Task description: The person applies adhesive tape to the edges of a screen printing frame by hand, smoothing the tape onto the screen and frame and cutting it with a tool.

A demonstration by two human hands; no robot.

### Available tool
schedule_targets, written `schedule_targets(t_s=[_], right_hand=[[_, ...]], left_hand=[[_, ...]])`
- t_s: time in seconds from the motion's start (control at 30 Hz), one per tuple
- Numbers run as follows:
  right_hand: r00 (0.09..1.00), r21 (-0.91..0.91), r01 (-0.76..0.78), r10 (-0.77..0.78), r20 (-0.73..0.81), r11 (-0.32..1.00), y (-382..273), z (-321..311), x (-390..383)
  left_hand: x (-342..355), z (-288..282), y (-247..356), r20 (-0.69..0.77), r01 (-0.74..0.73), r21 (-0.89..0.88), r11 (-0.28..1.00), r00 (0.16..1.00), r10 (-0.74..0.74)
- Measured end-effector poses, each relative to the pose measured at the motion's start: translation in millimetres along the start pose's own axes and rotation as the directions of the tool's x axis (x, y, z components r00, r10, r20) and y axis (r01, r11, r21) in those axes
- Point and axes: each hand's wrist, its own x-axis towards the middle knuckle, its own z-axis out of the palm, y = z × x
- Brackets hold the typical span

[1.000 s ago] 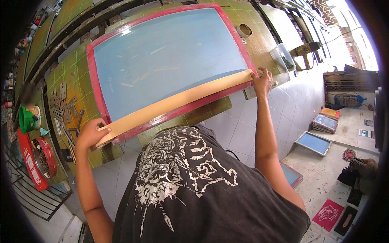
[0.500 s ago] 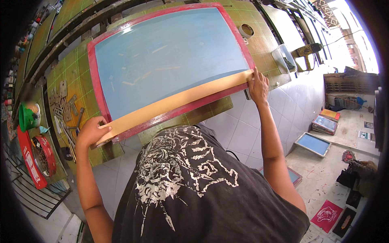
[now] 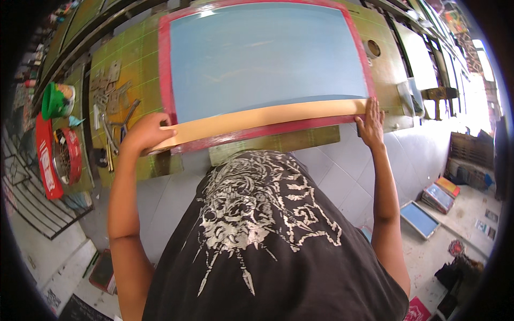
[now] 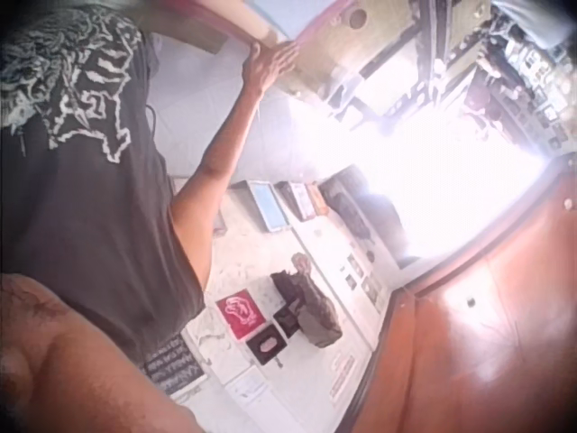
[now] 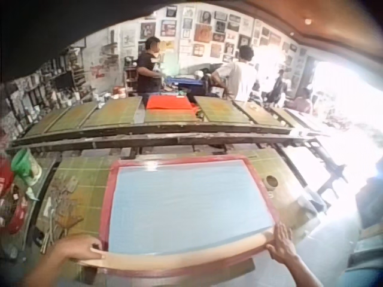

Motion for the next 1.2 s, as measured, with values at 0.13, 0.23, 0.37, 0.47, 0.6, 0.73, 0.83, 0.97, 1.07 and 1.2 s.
schedule_targets(t_s=[0.13, 0.23, 0.37, 0.47, 0.6, 0.73, 0.83, 0.97, 1.07, 1.2], right_hand=[[0.999, -0.015, 0.014, -0.014, 0.038, 1.0, 3, -2, -1], [0.999, -0.017, 0.012, -0.011, 0.041, 1.0, 8, 0, -1], [0.999, -0.088, 0.036, -0.038, -0.026, 0.995, 4, 1, 0], [0.999, -0.056, 0.036, -0.035, 0.017, 0.998, 0, -5, 0], [0.994, 0.103, -0.043, 0.031, 0.109, 0.994, -2, -12, 6], [0.989, 0.402, -0.133, 0.097, 0.111, 0.906, -9, -21, 8], [0.983, 0.178, -0.172, 0.158, 0.091, 0.969, -16, -4, 7], [0.981, 0.065, -0.166, 0.158, 0.109, 0.984, -26, -8, 9], [0.987, 0.259, -0.099, 0.062, 0.146, 0.961, 12, 3, 10], [0.993, 0.354, -0.118, 0.104, 0.058, 0.928, 21, 1, 19]], left_hand=[[-3, 2, 4, 0.009, 0.037, 0.045, 0.998, 0.999, -0.037], [-1, 4, 11, -0.027, 0.075, 0.103, 0.992, 0.997, -0.072], [0, 6, 18, -0.033, 0.12, 0.176, 0.977, 0.993, -0.116], [0, 7, 26, -0.032, 0.149, 0.228, 0.962, 0.989, -0.145], [5, 12, 22, -0.061, 0.153, 0.22, 0.963, 0.988, -0.143], [1, 11, 27, -0.068, 0.167, 0.219, 0.961, 0.986, -0.156], [2, 13, 28, -0.095, 0.161, 0.215, 0.963, 0.985, -0.143], [0, 15, 25, -0.112, 0.167, 0.209, 0.963, 0.983, -0.146], [1, 10, 32, -0.094, 0.14, 0.235, 0.962, 0.988, -0.121], [0, 13, 26, -0.094, 0.14, 0.216, 0.966, 0.988, -0.122]])
